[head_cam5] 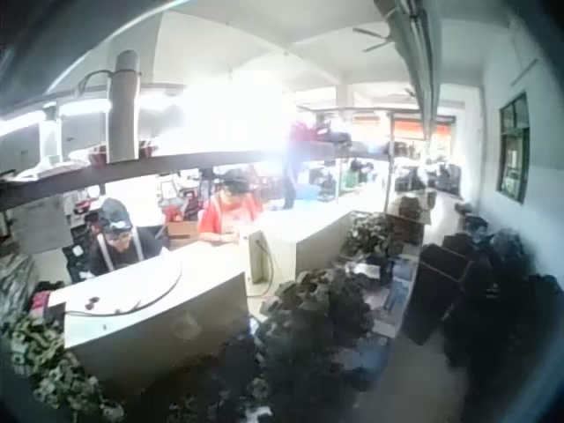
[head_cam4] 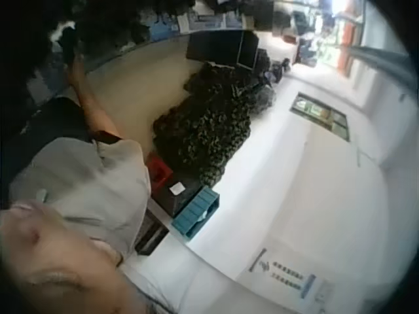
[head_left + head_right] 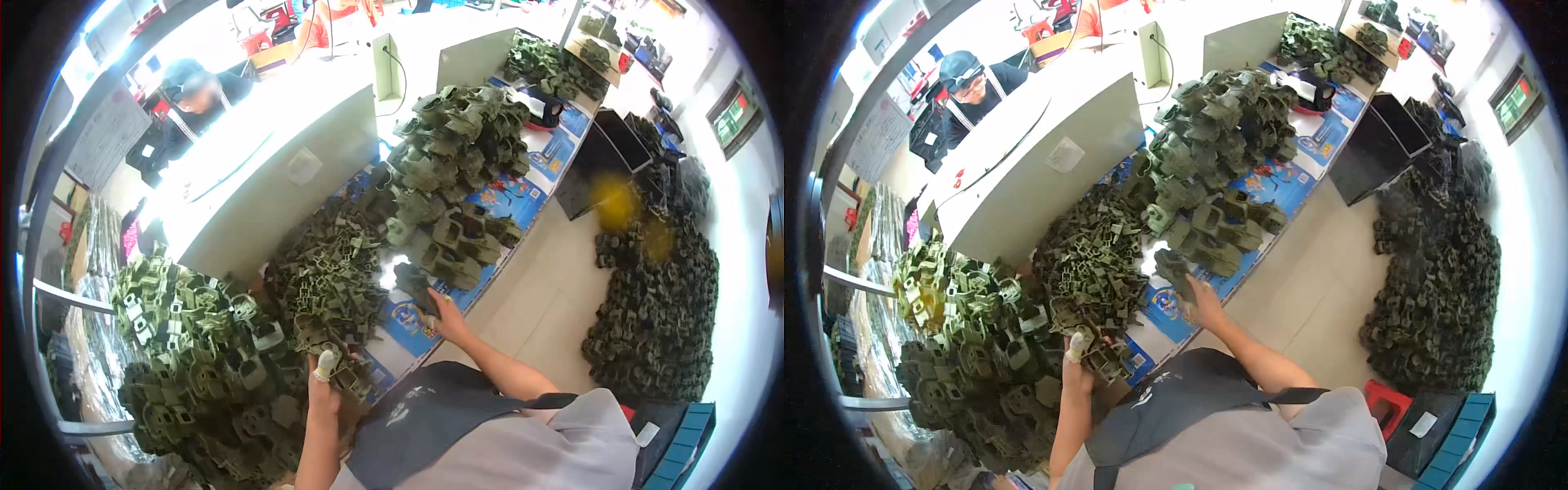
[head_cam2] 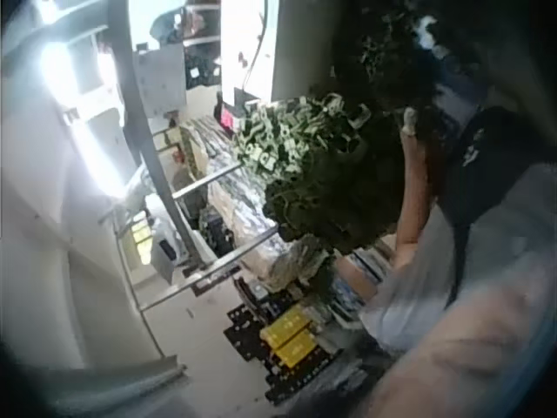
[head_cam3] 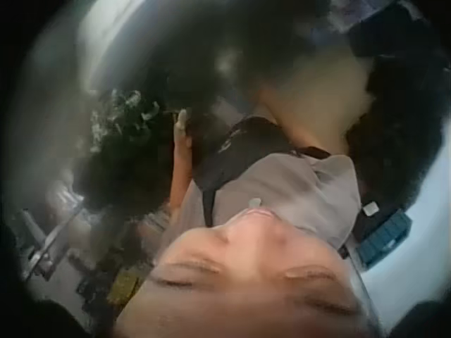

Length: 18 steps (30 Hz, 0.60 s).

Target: The person repeatedly picks up small green plastic components from a large pile on a table, snaps them together by hand, and places the assembled units back onto the pile. This process is repeated continuously throughout the clip.

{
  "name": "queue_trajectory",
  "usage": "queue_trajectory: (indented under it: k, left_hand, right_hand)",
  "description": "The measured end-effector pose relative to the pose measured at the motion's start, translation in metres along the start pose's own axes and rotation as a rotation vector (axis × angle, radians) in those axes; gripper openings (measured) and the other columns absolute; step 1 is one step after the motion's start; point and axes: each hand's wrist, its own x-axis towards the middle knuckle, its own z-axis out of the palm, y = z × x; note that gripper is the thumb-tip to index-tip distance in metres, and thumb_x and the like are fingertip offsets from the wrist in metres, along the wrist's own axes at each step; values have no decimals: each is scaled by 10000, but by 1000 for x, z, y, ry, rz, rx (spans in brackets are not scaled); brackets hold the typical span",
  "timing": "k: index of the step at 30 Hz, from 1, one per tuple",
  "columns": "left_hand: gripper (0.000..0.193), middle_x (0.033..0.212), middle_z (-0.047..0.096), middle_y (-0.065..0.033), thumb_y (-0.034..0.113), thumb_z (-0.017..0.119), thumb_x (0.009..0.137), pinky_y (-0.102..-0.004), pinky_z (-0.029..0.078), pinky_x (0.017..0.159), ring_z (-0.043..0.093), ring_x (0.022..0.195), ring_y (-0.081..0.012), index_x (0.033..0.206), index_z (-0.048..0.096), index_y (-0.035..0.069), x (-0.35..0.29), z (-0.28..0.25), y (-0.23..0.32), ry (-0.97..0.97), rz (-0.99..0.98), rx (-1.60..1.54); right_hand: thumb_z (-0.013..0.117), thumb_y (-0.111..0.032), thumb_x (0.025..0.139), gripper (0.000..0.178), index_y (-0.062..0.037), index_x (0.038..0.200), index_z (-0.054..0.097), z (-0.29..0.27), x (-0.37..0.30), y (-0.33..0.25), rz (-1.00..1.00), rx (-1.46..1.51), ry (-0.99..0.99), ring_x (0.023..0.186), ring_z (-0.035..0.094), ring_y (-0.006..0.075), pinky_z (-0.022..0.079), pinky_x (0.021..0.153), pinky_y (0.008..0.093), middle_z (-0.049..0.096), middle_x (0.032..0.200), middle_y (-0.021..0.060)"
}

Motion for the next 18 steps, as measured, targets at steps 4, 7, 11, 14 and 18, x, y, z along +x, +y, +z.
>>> queue_trajectory:
  k: [4,7,11,14,18]
  left_hand:
    - [492,1233,476,-117,169,562,859,-443,441,926,499,1112,-270,1299,353,99,-20,27,16,-80,51,81]
    - [511,1252,463,-112,185,516,898,-401,425,944,500,1117,-264,1347,278,137,-14,13,-5,-214,143,81]
    - [553,1316,398,-115,137,461,917,-366,382,984,460,1162,-241,1389,173,136,-30,39,-5,-127,124,-7]
    - [676,1356,344,-107,109,518,882,-358,348,1009,393,1220,-234,1413,101,143,-28,23,-19,-75,173,58]
    - [772,1369,327,-107,71,566,847,-354,343,1009,386,1223,-238,1423,59,149,-32,30,-20,-56,335,161]
  right_hand:
    - [634,-104,793,680,-53,1379,292,-50,-40,-92,-137,752,-143,1275,323,216,268,1035,320,354,1383,117]
    - [630,-115,806,657,-43,1372,306,-49,-69,-138,-175,912,-241,1239,376,229,275,1026,312,372,1368,144]
    - [629,-126,809,649,-38,1369,311,-40,-82,-149,-388,539,-244,1218,408,262,296,1013,333,400,1339,178]
    - [660,-120,782,684,-64,1371,318,-36,-87,-152,-450,391,-201,1182,431,337,337,980,363,435,1282,218]
    - [692,-100,745,721,-91,1368,329,-44,-89,-165,-561,175,-134,1130,455,376,380,931,383,459,1234,235]
